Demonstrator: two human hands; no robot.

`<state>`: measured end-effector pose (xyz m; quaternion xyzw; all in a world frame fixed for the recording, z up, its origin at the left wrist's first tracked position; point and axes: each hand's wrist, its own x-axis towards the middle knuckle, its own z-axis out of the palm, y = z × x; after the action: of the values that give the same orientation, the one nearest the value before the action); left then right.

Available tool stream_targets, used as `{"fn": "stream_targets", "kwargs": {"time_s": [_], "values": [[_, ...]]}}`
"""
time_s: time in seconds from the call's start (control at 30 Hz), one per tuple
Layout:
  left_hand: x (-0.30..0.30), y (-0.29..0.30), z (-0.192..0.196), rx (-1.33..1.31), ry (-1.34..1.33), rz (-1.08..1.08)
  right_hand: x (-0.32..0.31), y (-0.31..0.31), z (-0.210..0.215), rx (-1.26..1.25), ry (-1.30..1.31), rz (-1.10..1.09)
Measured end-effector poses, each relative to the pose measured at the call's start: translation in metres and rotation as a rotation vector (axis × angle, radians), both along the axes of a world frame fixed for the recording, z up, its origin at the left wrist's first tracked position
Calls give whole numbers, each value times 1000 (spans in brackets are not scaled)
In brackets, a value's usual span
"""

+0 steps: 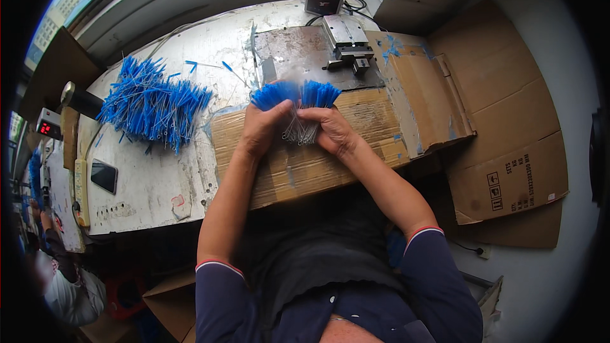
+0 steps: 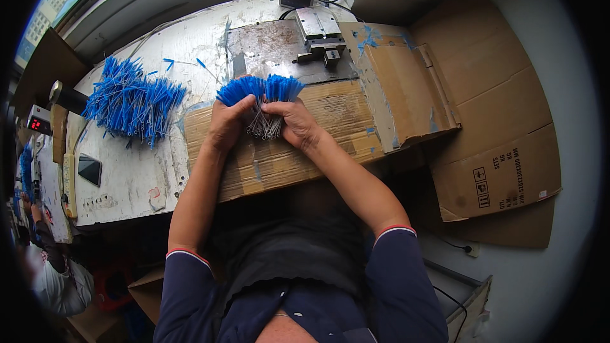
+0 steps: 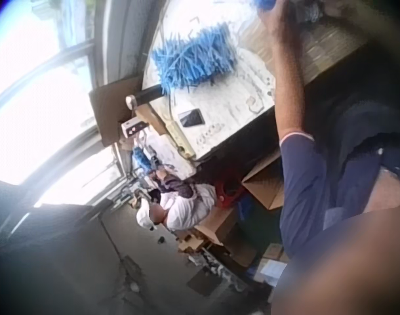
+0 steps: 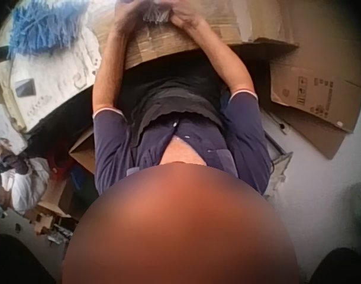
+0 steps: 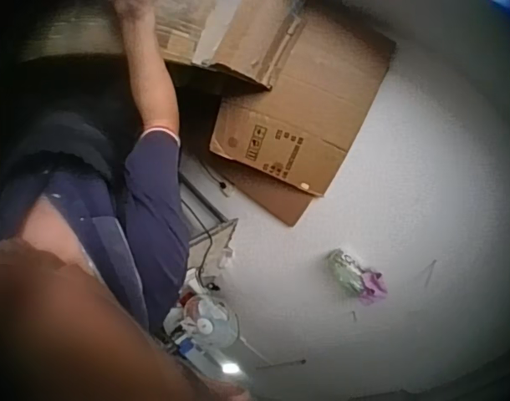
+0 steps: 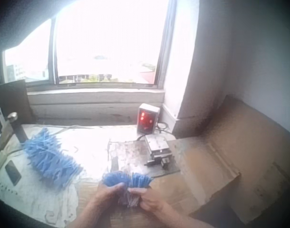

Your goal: The person is bundling blue wires together and then placing them into a cardboard box.

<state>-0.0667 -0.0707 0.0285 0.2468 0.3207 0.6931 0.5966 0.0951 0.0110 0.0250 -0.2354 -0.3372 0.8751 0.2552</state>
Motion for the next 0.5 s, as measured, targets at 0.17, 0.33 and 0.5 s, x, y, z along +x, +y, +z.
{"fn": "stream_targets", "kwargs": {"time_s": [0.17, 0.33, 0.5], "values": [[4, -1, 1, 2, 341, 42, 5, 1, 4, 52, -43, 79], [-2, -1, 2, 2, 264, 59, 8, 1, 12, -52, 111, 193], [-3, 0, -2, -11, -9, 57, 7, 1, 12, -150, 168, 141]]}}
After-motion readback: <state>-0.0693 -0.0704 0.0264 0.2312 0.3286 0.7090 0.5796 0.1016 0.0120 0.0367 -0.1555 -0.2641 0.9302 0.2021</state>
